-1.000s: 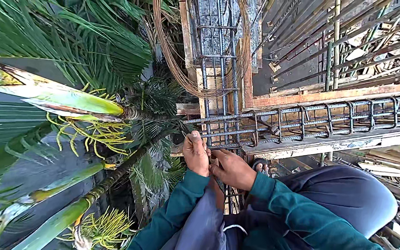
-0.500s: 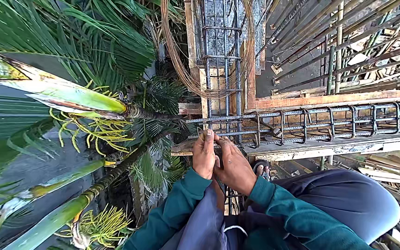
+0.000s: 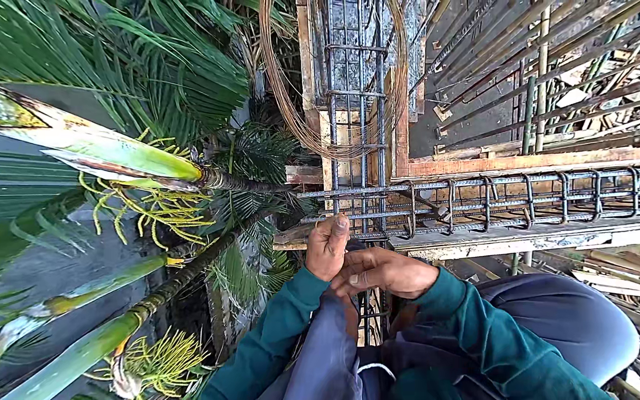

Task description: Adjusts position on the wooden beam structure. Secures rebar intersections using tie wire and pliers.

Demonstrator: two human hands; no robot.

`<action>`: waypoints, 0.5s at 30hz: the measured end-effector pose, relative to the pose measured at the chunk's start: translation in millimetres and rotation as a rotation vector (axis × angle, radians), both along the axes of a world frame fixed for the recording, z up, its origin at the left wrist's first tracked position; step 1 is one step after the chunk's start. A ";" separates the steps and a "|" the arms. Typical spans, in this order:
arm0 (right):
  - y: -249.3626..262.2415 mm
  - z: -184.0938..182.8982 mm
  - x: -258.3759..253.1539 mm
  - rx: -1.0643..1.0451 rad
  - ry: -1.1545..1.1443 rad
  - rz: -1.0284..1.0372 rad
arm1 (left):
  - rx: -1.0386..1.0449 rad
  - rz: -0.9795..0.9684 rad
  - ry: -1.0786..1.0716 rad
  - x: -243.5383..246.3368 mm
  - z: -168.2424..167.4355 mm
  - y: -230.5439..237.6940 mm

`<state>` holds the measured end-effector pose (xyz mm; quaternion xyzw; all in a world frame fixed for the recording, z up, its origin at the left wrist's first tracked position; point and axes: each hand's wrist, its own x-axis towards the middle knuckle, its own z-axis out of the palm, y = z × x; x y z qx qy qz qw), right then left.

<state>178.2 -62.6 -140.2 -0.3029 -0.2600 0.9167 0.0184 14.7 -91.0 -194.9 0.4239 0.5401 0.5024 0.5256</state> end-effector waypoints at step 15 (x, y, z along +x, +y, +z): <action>-4.7 3.8 -1.0 0.476 -0.267 0.180 | -0.073 -0.064 -0.113 -5.5 1.0 -10.2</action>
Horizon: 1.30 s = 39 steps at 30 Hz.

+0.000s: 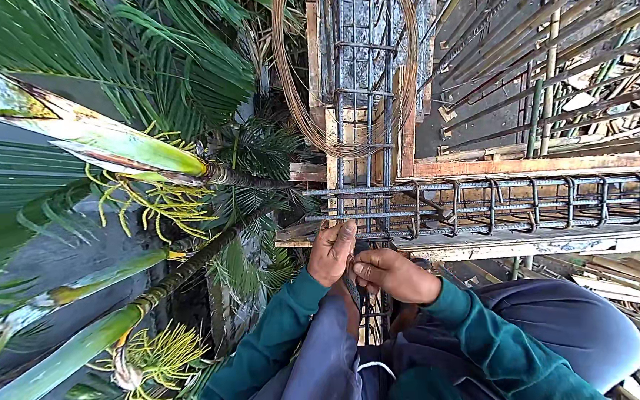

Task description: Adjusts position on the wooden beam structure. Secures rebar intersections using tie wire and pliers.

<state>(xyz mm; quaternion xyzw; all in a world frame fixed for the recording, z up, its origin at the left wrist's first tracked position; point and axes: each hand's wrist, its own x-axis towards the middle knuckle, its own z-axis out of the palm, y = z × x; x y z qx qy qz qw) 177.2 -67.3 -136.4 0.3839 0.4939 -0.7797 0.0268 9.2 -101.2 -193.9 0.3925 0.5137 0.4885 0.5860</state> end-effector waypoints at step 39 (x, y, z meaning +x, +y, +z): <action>8.4 17.8 86.0 0.985 -0.185 0.310 | -0.478 -0.733 -0.104 16.7 45.7 -13.7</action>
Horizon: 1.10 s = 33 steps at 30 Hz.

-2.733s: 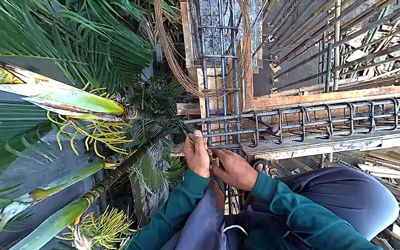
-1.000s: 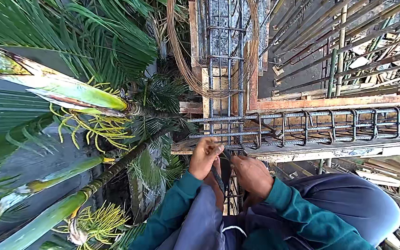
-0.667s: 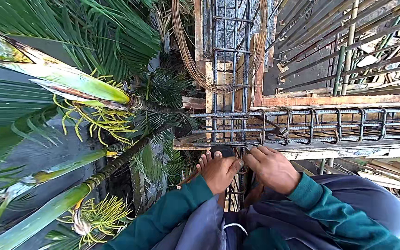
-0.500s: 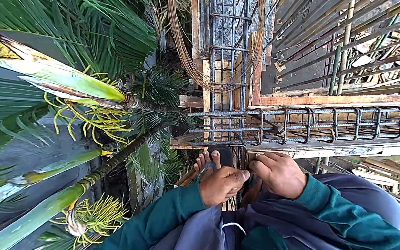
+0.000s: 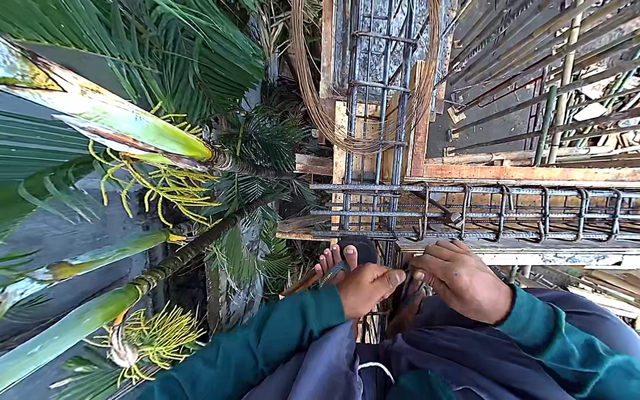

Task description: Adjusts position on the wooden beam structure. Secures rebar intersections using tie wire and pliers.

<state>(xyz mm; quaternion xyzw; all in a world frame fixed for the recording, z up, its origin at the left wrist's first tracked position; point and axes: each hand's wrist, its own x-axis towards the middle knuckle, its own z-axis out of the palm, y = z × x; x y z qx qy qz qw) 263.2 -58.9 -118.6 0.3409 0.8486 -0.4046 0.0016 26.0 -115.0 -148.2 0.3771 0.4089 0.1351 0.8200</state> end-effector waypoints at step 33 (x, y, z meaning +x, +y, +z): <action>125.7 -1.9 3.2 -0.333 -0.486 -0.235 | 0.961 0.085 0.696 20.8 -75.2 42.2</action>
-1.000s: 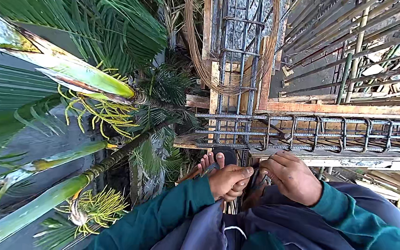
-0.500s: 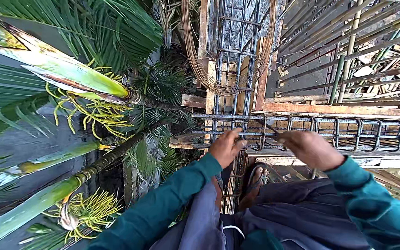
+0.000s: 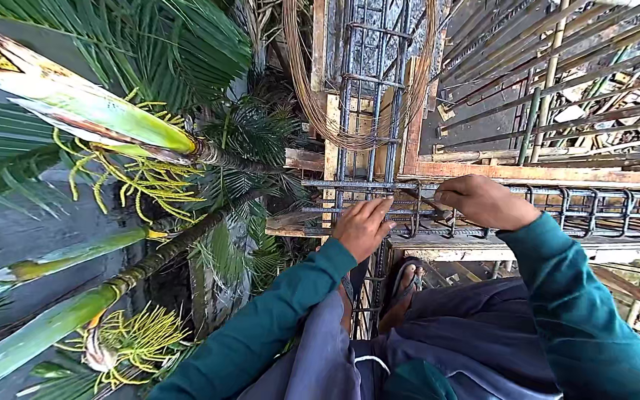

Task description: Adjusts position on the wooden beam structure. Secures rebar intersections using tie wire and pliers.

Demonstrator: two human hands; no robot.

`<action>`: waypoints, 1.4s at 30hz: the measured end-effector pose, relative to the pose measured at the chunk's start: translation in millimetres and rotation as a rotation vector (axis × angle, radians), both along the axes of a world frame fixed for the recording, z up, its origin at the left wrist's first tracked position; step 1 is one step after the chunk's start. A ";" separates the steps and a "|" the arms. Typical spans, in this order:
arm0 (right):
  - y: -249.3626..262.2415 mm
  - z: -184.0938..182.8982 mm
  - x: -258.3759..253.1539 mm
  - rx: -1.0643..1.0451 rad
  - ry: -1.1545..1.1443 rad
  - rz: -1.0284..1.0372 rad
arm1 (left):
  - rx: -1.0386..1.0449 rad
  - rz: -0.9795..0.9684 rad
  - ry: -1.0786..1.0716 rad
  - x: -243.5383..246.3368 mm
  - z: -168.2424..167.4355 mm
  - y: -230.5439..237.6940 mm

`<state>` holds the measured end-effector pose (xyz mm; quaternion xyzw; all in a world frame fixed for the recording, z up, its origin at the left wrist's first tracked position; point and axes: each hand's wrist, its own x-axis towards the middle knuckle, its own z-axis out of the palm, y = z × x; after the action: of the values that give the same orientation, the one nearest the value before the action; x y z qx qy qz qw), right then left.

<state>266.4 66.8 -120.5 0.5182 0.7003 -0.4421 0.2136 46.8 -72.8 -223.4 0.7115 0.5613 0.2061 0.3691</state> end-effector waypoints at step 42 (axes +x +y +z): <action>9.3 -100.0 -51.6 -0.185 -0.328 0.248 | -0.586 -0.140 0.582 25.6 0.4 -4.4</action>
<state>214.9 76.1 -220.5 0.4713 0.6711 -0.3845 0.4239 72.4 -77.2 -223.0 0.6413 0.6273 -0.1977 0.3952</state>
